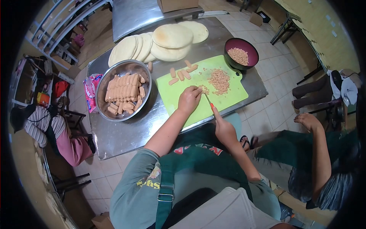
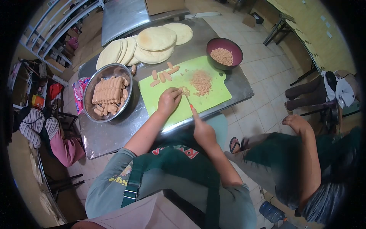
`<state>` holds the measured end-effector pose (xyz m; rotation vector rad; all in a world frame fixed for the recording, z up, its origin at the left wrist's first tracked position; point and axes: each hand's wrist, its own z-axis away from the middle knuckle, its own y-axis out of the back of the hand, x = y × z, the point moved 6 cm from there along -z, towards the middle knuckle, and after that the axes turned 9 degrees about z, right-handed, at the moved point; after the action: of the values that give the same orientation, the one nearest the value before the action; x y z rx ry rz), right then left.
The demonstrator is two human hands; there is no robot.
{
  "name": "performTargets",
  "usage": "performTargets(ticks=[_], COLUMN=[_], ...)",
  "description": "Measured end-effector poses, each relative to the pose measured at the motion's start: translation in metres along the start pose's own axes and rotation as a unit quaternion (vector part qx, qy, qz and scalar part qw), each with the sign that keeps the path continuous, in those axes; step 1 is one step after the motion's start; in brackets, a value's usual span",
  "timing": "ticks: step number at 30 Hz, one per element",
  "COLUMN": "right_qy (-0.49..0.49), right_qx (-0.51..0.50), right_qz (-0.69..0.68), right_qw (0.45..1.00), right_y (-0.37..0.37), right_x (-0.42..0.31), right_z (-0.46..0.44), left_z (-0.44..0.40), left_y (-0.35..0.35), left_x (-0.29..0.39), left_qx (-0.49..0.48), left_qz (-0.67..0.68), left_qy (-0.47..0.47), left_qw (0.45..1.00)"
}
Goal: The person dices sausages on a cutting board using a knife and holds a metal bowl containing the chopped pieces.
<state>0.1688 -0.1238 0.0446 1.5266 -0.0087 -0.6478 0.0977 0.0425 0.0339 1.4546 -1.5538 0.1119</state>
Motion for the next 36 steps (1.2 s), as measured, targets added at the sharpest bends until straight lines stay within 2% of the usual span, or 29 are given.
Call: performTargets(ticks=[3, 5, 7, 9, 11, 16, 21, 23, 26, 32, 36], right_qy=[0.002, 0.018, 0.029, 0.040, 0.030, 0.013, 0.004, 0.018, -0.007, 0.018, -0.006], right_qx=[0.007, 0.031, 0.040, 0.049, 0.001, -0.042, -0.043, -0.015, -0.023, 0.034, -0.011], right_qz=[-0.010, -0.097, -0.096, -0.095, -0.043, 0.012, 0.029, -0.011, -0.026, -0.139, -0.088], right_qw=[1.000, 0.995, 0.994, 0.993, 0.999, 0.999, 0.999, 1.000, 0.999, 0.990, 0.996], right_y=[0.004, 0.017, 0.019, 0.022, 0.018, 0.004, 0.007, 0.009, 0.008, 0.020, 0.004], right_x=[0.006, 0.004, 0.002, -0.003, -0.011, -0.017, -0.010, -0.004, 0.002, -0.002, -0.010], right_z=[0.007, 0.004, -0.006, -0.017, -0.030, -0.051, -0.022, -0.003, 0.013, -0.001, -0.026], left_z=[0.000, 0.000, 0.001, 0.002, 0.003, 0.004, 0.002, 0.002, 0.004, 0.004, 0.004], left_y=[0.000, 0.000, 0.001, 0.002, 0.004, 0.007, 0.005, 0.005, 0.006, 0.008, 0.008], left_x=[-0.002, -0.004, -0.005, -0.005, -0.006, -0.001, -0.001, 0.000, -0.001, 0.000, 0.002], left_qx=[-0.007, -0.010, -0.028, -0.025, -0.021, -0.014, -0.005, -0.002, 0.006, -0.002, 0.007], left_qz=[0.007, 0.004, 0.006, 0.008, 0.008, 0.023, 0.002, -0.005, 0.003, -0.012, -0.011], left_qy=[0.005, 0.009, 0.037, 0.023, 0.009, -0.002, -0.001, -0.007, -0.011, 0.001, -0.026], left_qw=[1.000, 1.000, 0.999, 0.999, 1.000, 1.000, 1.000, 1.000, 1.000, 1.000, 1.000])
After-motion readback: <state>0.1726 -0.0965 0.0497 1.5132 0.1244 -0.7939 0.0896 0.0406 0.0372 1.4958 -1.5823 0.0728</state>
